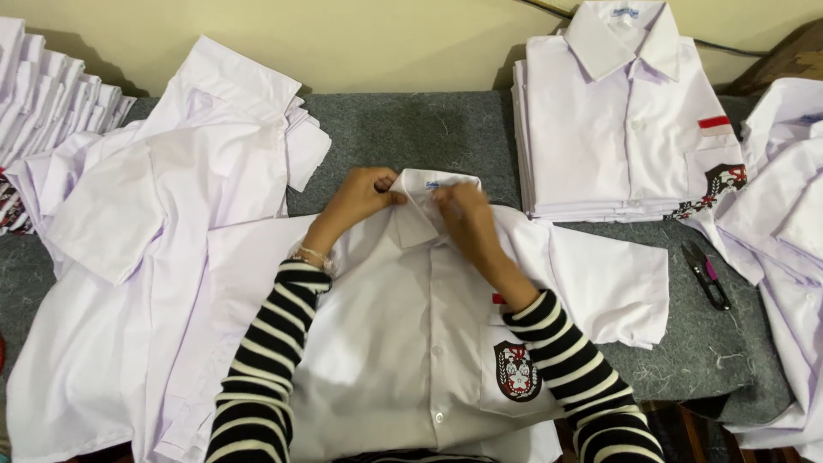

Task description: Folding and stacking white school shirts on a work table

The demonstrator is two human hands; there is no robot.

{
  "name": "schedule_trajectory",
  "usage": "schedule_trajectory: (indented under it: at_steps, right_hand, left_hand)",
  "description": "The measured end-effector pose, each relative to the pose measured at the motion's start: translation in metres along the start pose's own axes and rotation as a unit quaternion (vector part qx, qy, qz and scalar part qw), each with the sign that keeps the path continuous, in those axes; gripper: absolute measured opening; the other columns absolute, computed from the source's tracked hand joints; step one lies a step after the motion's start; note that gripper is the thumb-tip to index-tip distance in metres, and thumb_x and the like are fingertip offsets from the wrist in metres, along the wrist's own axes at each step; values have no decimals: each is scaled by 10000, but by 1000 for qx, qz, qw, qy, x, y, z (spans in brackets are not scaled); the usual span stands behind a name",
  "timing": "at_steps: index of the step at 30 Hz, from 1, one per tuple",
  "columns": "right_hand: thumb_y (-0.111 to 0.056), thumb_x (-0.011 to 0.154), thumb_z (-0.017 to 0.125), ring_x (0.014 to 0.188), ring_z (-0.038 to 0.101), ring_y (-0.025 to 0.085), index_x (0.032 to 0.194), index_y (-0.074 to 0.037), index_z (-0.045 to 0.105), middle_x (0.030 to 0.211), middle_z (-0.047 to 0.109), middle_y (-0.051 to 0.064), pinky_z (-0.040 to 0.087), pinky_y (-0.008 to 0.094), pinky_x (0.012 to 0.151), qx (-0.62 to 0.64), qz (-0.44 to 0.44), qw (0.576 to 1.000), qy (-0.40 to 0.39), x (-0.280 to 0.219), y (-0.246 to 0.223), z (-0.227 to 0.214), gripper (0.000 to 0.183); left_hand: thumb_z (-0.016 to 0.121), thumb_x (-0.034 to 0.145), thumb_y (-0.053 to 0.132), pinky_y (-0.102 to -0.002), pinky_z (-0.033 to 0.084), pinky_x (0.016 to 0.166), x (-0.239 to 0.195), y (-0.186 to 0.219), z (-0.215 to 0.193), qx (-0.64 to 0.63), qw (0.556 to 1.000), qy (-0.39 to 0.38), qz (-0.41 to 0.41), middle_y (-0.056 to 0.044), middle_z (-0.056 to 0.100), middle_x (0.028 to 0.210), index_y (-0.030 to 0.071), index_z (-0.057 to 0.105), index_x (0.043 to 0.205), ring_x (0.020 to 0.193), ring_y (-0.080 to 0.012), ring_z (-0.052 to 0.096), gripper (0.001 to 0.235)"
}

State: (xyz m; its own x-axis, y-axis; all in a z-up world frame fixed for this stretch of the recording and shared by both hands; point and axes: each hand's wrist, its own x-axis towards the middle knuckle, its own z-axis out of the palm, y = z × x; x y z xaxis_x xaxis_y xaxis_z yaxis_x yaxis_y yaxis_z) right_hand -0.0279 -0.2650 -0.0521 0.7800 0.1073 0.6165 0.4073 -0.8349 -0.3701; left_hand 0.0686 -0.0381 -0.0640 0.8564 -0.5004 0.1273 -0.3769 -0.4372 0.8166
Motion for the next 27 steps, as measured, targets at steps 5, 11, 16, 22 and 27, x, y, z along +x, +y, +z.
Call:
schedule_trajectory:
  at_steps: [5, 11, 16, 22, 27]
  right_hand:
    - [8, 999, 532, 981, 630, 421, 1102, -9, 648, 1007, 663, 208, 487, 464, 878, 129, 41, 989, 63, 11, 16, -37, 156]
    - [49, 973, 416, 1149, 594, 531, 1280, 59, 607, 1167, 650, 334, 450, 554, 1018, 179, 156, 969, -74, -4, 48, -26, 361]
    - [-119, 1059, 414, 1231, 592, 463, 1319, -93, 651, 1242, 686, 237, 439, 529, 1062, 243, 251, 929, -123, 5, 36, -42, 353]
    - [-420, 1100, 431, 1156, 647, 393, 1259, -231, 703, 1128, 722, 169, 486, 499, 977, 223, 318, 914, -119, 3, 37, -33, 368]
    - [-333, 1088, 395, 1145, 654, 404, 1256, -192, 707, 1098, 723, 212, 479, 505, 994, 235, 315, 912, -119, 4, 29, -41, 381]
  left_hand:
    - [771, 850, 470, -423, 509, 931, 5, 19, -16, -81, 987, -119, -68, -145, 733, 1081, 93, 732, 1146, 1054, -286, 662, 481]
    - [591, 1004, 356, -373, 454, 950, -2, 15, 1, -174, 979, -83, -69, -81, 676, 1063, 70, 705, 1126, 1037, -216, 591, 331]
    - [637, 1030, 320, -328, 493, 751, 11, -36, 19, -115, 993, -28, 3, -60, 694, 792, 107, 711, 928, 801, -131, 586, 248]
    - [689, 1012, 336, -299, 503, 754, 10, -40, 22, -119, 993, -6, 13, -24, 718, 791, 107, 719, 942, 792, -86, 589, 241]
    - [691, 1007, 360, -319, 511, 780, 3, -29, 14, -118, 993, -20, -3, -37, 740, 827, 90, 715, 935, 816, -96, 604, 280]
